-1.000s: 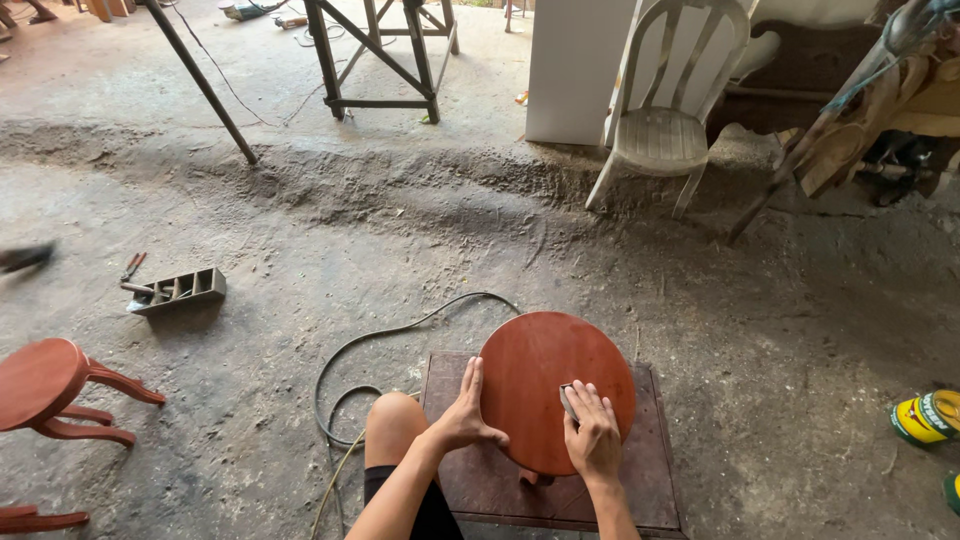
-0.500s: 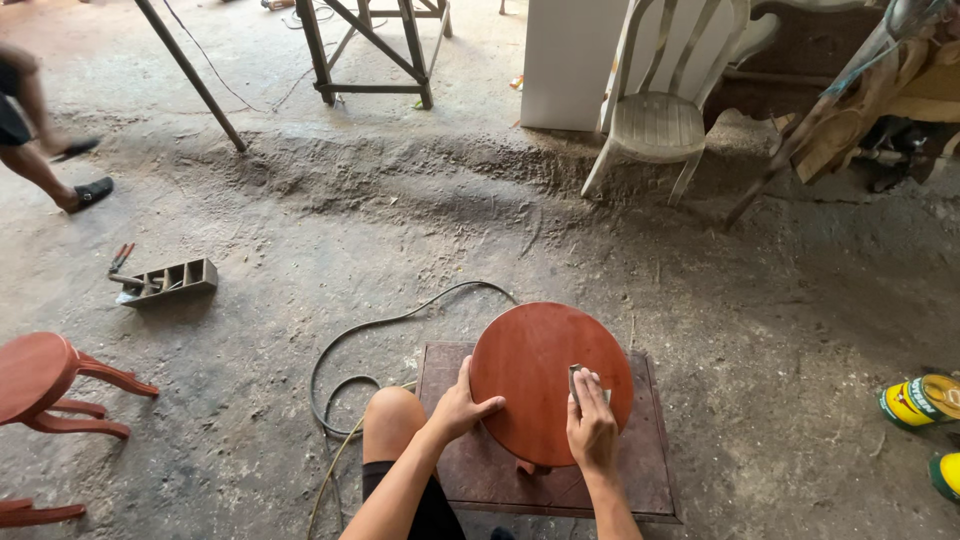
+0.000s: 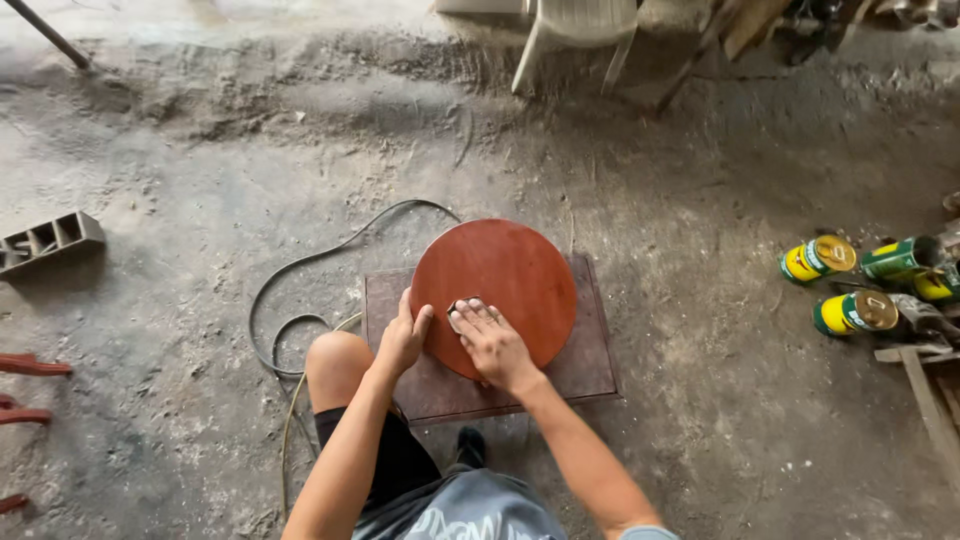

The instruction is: The person sands the wooden top and legs of a small stool with a piece of sandpaper.

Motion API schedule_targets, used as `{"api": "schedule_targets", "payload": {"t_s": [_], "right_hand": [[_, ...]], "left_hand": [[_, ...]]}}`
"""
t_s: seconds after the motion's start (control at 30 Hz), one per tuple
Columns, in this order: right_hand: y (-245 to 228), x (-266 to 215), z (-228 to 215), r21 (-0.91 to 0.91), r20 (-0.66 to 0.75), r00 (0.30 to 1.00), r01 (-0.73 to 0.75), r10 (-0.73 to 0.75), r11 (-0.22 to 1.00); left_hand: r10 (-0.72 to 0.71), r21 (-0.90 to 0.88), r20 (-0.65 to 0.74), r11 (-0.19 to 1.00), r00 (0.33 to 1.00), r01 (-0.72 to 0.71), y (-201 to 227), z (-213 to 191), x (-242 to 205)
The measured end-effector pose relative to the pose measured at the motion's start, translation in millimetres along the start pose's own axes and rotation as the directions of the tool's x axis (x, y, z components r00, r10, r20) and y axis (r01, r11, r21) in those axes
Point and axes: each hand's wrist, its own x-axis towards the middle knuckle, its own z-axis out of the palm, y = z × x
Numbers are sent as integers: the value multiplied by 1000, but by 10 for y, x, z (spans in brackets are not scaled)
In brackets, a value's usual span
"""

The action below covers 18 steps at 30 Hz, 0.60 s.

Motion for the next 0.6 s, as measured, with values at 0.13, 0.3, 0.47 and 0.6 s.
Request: {"api": "schedule_targets", "payload": {"t_s": [0.13, 0.3, 0.47, 0.6], "right_hand": [[645, 252, -240, -105, -150, 974, -185, 169, 977], [318, 496, -81, -155, -168, 959, -255, 229, 954], [-103, 513, -62, 27, -99, 995, 29, -26, 999], [728, 418, -301, -162, -102, 935, -353, 340, 922]], "left_hand": [[18, -73, 27, 997, 999, -16, 41, -80, 78], [43, -103, 8, 994, 999, -42, 46, -30, 62], [-7, -88, 37, 996, 999, 10, 109, -94, 116], [23, -142, 46, 990, 999, -17, 119, -102, -12]]}}
